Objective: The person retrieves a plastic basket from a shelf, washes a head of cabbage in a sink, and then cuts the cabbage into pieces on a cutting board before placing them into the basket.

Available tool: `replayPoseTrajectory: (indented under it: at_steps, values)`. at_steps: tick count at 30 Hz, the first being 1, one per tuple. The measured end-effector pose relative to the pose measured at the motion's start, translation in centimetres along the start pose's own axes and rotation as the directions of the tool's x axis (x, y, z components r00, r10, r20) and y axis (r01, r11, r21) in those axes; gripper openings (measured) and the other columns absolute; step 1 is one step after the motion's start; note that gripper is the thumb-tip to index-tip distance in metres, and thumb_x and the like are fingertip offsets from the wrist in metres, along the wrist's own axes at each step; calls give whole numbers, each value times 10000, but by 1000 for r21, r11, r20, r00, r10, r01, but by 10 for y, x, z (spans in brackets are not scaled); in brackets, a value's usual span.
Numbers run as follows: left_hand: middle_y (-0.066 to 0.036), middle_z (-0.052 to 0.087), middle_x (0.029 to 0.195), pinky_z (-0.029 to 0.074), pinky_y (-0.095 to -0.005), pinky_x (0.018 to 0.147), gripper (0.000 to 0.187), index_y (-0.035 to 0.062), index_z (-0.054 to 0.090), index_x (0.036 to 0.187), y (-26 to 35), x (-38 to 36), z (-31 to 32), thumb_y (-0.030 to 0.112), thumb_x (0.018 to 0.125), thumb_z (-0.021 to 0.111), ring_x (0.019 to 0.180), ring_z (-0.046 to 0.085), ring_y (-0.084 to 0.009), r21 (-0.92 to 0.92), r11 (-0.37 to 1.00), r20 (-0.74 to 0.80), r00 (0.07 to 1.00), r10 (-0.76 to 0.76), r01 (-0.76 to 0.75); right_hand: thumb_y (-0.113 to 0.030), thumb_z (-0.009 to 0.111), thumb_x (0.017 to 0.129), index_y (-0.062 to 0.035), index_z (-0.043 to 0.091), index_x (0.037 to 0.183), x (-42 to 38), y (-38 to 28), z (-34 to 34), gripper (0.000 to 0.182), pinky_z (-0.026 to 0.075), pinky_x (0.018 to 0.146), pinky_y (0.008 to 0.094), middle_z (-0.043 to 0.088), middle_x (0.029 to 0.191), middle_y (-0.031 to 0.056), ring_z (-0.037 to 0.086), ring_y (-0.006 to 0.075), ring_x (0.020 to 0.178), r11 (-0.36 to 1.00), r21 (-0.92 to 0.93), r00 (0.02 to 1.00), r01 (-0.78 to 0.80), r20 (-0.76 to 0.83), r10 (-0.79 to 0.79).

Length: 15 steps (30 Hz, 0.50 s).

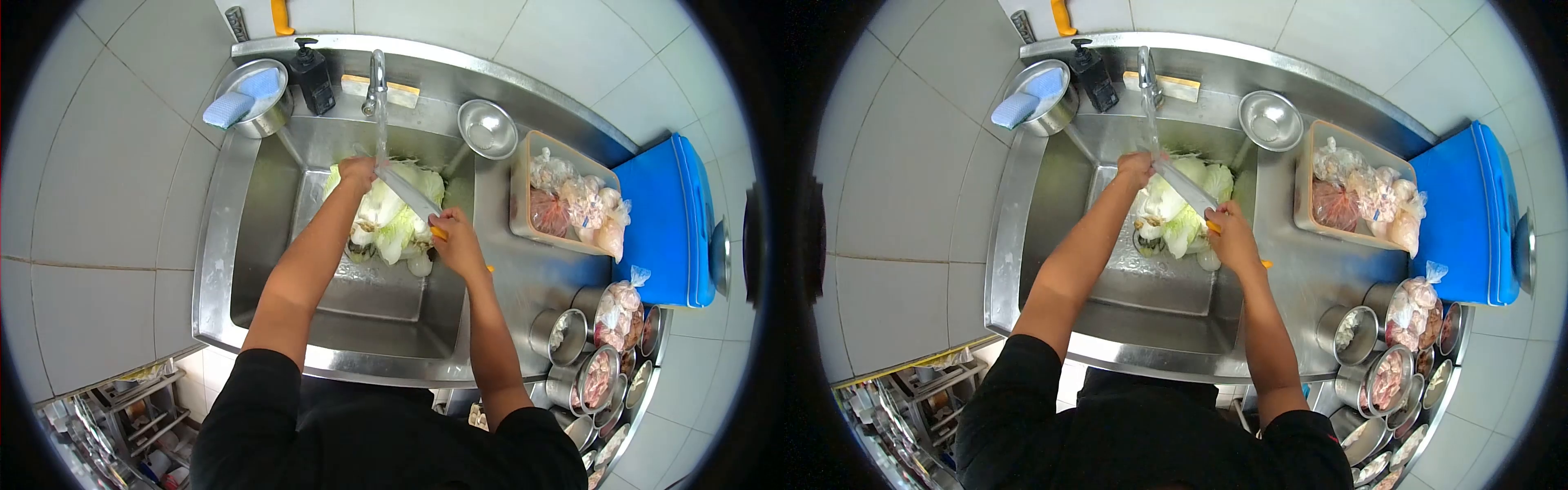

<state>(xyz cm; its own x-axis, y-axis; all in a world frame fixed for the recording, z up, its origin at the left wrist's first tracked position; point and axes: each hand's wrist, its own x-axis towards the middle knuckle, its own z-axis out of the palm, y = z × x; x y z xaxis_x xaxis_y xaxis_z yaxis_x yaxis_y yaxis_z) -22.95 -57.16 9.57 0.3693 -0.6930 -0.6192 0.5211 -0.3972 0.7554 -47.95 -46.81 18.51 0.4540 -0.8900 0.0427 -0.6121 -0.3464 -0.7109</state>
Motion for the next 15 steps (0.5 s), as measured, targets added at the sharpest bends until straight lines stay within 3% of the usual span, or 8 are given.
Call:
replayPoseTrajectory:
  at_steps: [2, 4, 5, 6, 9, 11, 12, 15]
  values:
    - [-154, 610, 837, 465, -323, 449, 192, -109, 542, 920, 8, -6, -4, -77, 758, 639, 626, 590, -222, -92, 995, -31, 999, 25, -28, 31, 675, 719, -8, 654, 1066, -8, 4, -5, 350, 468, 791, 337, 535, 1016, 142, 582, 305, 897, 1000, -8, 1000, 7, -9, -7]
    - [-128, 639, 761, 481, -322, 504, 173, -46, 582, 788, -2, 22, -17, 11, 704, 721, 628, 623, -214, 17, 995, -69, 993, 99, -98, 27, 667, 721, -9, 653, 1060, -14, -1, -15, 341, 470, 798, 355, 539, 1031, 147, 586, 323, 907, 1000, -19, 1000, -7, 4, 7]
    - [-139, 664, 799, 519, -392, 634, 179, -44, 614, 863, -44, 107, -42, 44, 734, 701, 741, 655, -245, 655, 638, 169, 902, 398, -404, 23, 658, 724, -10, 652, 1055, -17, -3, -19, 332, 472, 806, 374, 543, 1047, 153, 590, 342, 917, 999, -27, 1000, -21, 18, 21]
    - [-139, 664, 799, 519, -392, 634, 179, -44, 614, 863, -44, 109, -48, 44, 734, 701, 741, 655, -245, 654, 640, 170, 903, 395, -404, 23, 658, 724, -10, 652, 1055, -19, -1, -21, 332, 472, 806, 374, 543, 1047, 153, 590, 342, 917, 999, -29, 1000, -23, 19, 24]
    - [-159, 610, 999, 527, -394, 703, 339, -40, 540, 1045, -26, 88, -56, 139, 797, 688, 786, 633, -277, 324, 917, -268, 907, 325, -232, 34, 653, 713, -19, 656, 1059, -20, 3, -23, 350, 467, 823, 370, 546, 1056, 153, 584, 342, 942, 997, -46, 998, -62, 7, 62]
    - [-173, 573, 1132, 532, -396, 749, 446, -37, 491, 1166, -6, 62, -59, 202, 839, 679, 815, 618, -298, 29, 984, -515, 841, 165, -175, 22, 681, 696, -21, 668, 1015, -7, 8, -16, 323, 470, 813, 362, 560, 1026, 150, 581, 333, 931, 992, -128, 1000, 17, -23, -20]
    - [-173, 573, 1132, 532, -396, 749, 446, -37, 491, 1166, 7, 27, -56, 202, 839, 679, 815, 618, -298, 30, 983, -521, 837, 169, -180, 22, 681, 696, -21, 668, 1015, 5, 6, -11, 323, 470, 813, 362, 560, 1026, 150, 581, 333, 931, 992, -123, 999, 24, -21, -27]
    - [-157, 566, 1106, 536, -377, 747, 421, -24, 495, 1150, 8, -60, -39, 272, 883, 630, 807, 613, -249, -72, 996, -216, 976, 34, -51, 25, 657, 705, -3, 608, 961, 59, -6, 27, 262, 461, 842, 390, 541, 1053, 165, 561, 358, 986, 991, -11, 989, 132, 72, -131]
